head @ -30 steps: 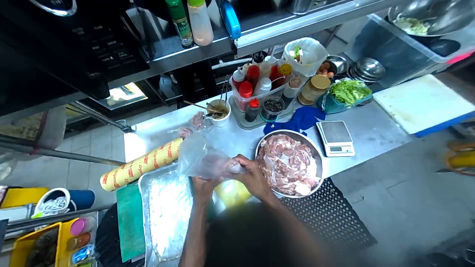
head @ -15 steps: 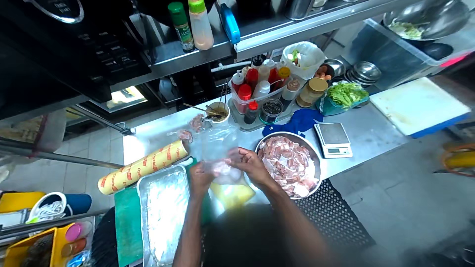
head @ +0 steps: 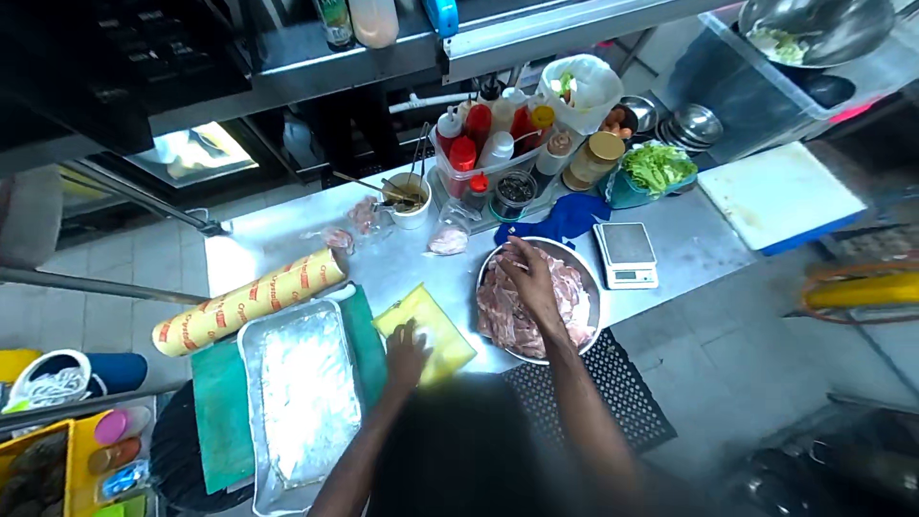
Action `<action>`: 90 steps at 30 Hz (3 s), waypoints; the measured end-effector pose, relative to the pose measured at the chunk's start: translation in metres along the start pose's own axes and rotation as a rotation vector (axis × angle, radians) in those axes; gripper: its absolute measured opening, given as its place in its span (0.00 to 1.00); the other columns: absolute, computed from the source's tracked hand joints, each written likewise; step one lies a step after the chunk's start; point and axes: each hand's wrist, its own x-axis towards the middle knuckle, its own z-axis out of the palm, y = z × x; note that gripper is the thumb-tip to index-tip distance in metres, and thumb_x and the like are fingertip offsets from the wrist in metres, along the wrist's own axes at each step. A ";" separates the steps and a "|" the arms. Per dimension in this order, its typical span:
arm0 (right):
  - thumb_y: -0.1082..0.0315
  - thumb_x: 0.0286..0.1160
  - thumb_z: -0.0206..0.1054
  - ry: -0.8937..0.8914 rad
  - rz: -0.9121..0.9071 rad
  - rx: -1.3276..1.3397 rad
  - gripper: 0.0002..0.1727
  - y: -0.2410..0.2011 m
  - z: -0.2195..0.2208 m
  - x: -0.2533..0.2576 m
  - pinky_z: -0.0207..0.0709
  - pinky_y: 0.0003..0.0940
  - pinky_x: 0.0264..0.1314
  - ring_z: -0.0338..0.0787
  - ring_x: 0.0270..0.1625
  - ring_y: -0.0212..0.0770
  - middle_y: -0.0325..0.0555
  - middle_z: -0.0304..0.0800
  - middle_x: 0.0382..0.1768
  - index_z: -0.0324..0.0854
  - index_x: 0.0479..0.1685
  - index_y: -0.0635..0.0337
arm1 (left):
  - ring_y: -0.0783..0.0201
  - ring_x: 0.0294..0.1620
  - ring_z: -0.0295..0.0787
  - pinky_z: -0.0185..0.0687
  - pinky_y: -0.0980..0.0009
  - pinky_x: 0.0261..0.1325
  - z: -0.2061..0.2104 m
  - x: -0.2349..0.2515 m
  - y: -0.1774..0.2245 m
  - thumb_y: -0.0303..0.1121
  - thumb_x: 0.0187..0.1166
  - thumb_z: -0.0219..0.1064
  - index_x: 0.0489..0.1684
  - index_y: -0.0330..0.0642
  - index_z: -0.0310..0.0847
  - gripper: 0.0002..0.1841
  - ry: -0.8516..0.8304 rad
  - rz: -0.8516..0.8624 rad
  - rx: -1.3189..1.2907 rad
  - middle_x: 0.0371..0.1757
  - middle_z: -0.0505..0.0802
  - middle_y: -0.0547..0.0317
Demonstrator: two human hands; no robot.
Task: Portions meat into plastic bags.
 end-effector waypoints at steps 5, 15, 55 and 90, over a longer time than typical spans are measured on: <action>0.68 0.80 0.70 -0.032 0.018 -0.006 0.24 0.014 -0.008 -0.036 0.87 0.41 0.64 0.91 0.61 0.39 0.45 0.90 0.64 0.78 0.76 0.55 | 0.39 0.87 0.62 0.56 0.38 0.83 0.009 0.003 0.000 0.43 0.81 0.67 0.44 0.50 0.95 0.12 0.101 0.018 0.011 0.85 0.76 0.53; 0.52 0.82 0.69 -0.201 -0.013 0.096 0.28 0.021 0.049 -0.089 0.87 0.39 0.68 0.88 0.68 0.42 0.50 0.85 0.71 0.80 0.75 0.59 | 0.62 0.48 0.92 0.90 0.63 0.55 -0.107 -0.018 0.043 0.20 0.86 0.55 0.49 0.28 0.84 0.10 0.643 -0.172 -1.458 0.47 0.94 0.52; 0.65 0.67 0.80 -0.407 0.032 0.313 0.29 0.001 0.067 -0.092 0.69 0.26 0.22 0.68 0.16 0.26 0.31 0.71 0.15 0.79 0.69 0.61 | 0.62 0.37 0.91 0.91 0.63 0.42 -0.127 -0.014 0.054 0.18 0.71 0.71 0.45 0.31 0.79 0.09 0.359 -0.167 -1.442 0.37 0.91 0.52; 0.57 0.89 0.55 0.149 -0.107 -0.618 0.21 0.053 0.004 -0.043 0.79 0.56 0.71 0.87 0.64 0.59 0.61 0.88 0.57 0.86 0.57 0.66 | 0.59 0.43 0.94 0.94 0.61 0.47 -0.081 0.027 0.031 0.25 0.71 0.76 0.64 0.33 0.83 0.22 0.172 -0.241 -1.118 0.53 0.93 0.47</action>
